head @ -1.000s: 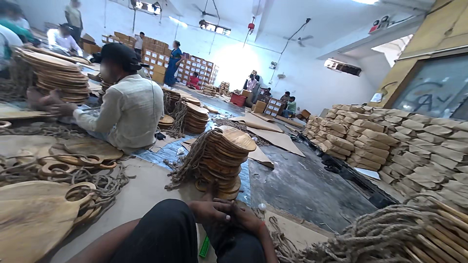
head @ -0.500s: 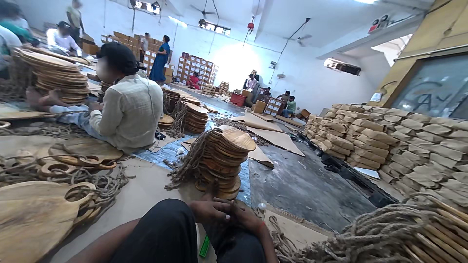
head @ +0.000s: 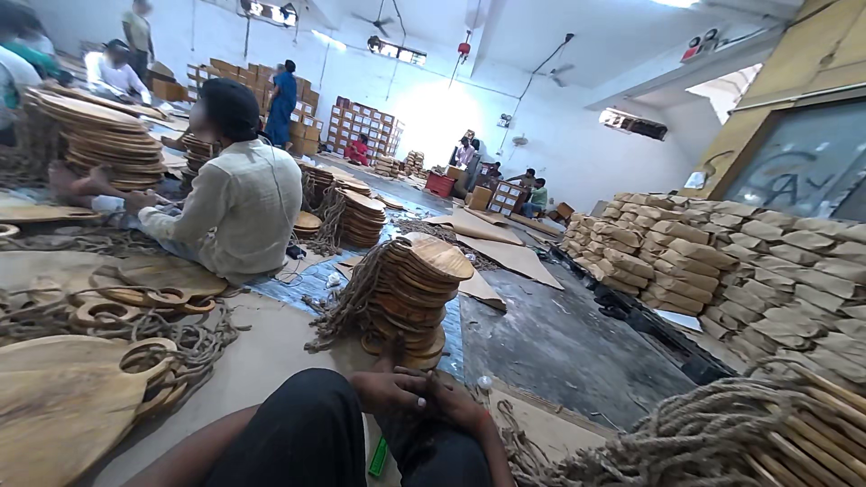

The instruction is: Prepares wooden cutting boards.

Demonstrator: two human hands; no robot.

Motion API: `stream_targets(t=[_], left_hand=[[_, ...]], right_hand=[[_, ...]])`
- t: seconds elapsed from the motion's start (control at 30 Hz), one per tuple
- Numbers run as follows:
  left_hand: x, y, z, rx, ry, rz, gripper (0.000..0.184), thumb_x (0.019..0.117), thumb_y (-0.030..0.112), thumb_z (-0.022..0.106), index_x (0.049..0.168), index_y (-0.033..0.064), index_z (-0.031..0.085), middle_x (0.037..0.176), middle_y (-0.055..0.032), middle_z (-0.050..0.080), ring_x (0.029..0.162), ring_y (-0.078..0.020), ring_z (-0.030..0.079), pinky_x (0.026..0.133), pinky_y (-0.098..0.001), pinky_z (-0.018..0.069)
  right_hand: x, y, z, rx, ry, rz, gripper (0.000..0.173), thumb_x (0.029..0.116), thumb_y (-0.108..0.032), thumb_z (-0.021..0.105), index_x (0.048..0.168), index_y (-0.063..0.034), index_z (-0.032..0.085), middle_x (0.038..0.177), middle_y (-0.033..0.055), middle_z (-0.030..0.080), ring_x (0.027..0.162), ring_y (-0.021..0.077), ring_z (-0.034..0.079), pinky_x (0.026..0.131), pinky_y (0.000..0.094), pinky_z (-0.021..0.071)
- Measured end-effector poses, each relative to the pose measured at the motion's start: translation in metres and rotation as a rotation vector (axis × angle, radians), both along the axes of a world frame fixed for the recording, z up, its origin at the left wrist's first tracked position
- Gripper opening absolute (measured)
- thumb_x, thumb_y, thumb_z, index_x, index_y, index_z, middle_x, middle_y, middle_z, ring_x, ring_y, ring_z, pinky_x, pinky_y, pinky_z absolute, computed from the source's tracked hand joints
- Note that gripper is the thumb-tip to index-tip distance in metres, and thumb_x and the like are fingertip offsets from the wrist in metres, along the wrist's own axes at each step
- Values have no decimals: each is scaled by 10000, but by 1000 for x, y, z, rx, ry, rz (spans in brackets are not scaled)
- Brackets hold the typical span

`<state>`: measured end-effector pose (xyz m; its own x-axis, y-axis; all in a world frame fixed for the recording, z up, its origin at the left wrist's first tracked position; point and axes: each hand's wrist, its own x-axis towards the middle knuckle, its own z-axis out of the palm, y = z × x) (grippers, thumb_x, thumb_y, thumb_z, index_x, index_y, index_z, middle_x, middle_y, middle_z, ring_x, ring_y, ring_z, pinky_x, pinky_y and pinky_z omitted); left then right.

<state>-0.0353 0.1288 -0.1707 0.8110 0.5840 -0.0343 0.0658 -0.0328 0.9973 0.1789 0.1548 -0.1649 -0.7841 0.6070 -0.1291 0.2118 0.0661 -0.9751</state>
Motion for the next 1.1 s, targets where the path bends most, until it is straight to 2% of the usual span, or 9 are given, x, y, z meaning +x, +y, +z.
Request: stream_targets(t=[0.2, 0.37, 0.7, 0.8, 0.97, 1.1], left_hand=[[0, -1, 1, -20, -18, -2, 479, 1048, 243, 459, 1503, 102, 419, 1311, -74, 586, 1140, -150, 592, 1009, -410, 492], [0, 2, -1, -13, -26, -20, 485, 1048, 246, 461, 1507, 97, 413, 1324, -81, 581, 1155, -159, 591, 1026, -417, 484], [0, 2, -3, -34, -42, -19, 473, 1050, 245, 464, 1500, 106, 421, 1313, -76, 588, 1154, -166, 595, 1025, -429, 488], [0, 2, -3, -29, -37, -15, 484, 1044, 252, 474, 1506, 117, 421, 1322, -76, 584, 1151, -167, 595, 1013, -430, 493], [0, -1, 1, -14, 2, 11, 477, 1045, 248, 466, 1498, 107, 424, 1294, -61, 587, 1113, -137, 594, 984, -397, 497], [0, -1, 1, -42, -19, 3, 484, 1051, 235, 453, 1515, 109, 398, 1317, -72, 582, 1139, -155, 601, 1012, -414, 497]], right_hand=[[1, 2, -3, -16, 17, 12, 627, 1062, -545, 296, 1420, -92, 539, 1237, 5, 693, 1107, 102, 665, 987, 319, 545], [1, 0, -2, -15, -4, -14, 600, 1071, -522, 276, 1394, -99, 555, 1198, -13, 704, 1079, 71, 666, 971, 288, 544], [1, 2, -3, -20, 6, 7, 604, 1073, -515, 277, 1428, -99, 533, 1259, 0, 684, 1127, 91, 655, 996, 304, 537], [1, 1, -2, -22, 11, 0, 593, 1075, -509, 282, 1419, -100, 540, 1245, -8, 689, 1115, 78, 656, 992, 291, 536], [0, -3, 3, -14, 2, -29, 550, 1085, -446, 253, 1345, -87, 577, 1141, -35, 714, 1039, 48, 671, 952, 272, 548], [0, -3, 2, -8, -17, -47, 558, 1090, -441, 239, 1343, -77, 577, 1130, -20, 717, 1027, 56, 677, 942, 276, 554]])
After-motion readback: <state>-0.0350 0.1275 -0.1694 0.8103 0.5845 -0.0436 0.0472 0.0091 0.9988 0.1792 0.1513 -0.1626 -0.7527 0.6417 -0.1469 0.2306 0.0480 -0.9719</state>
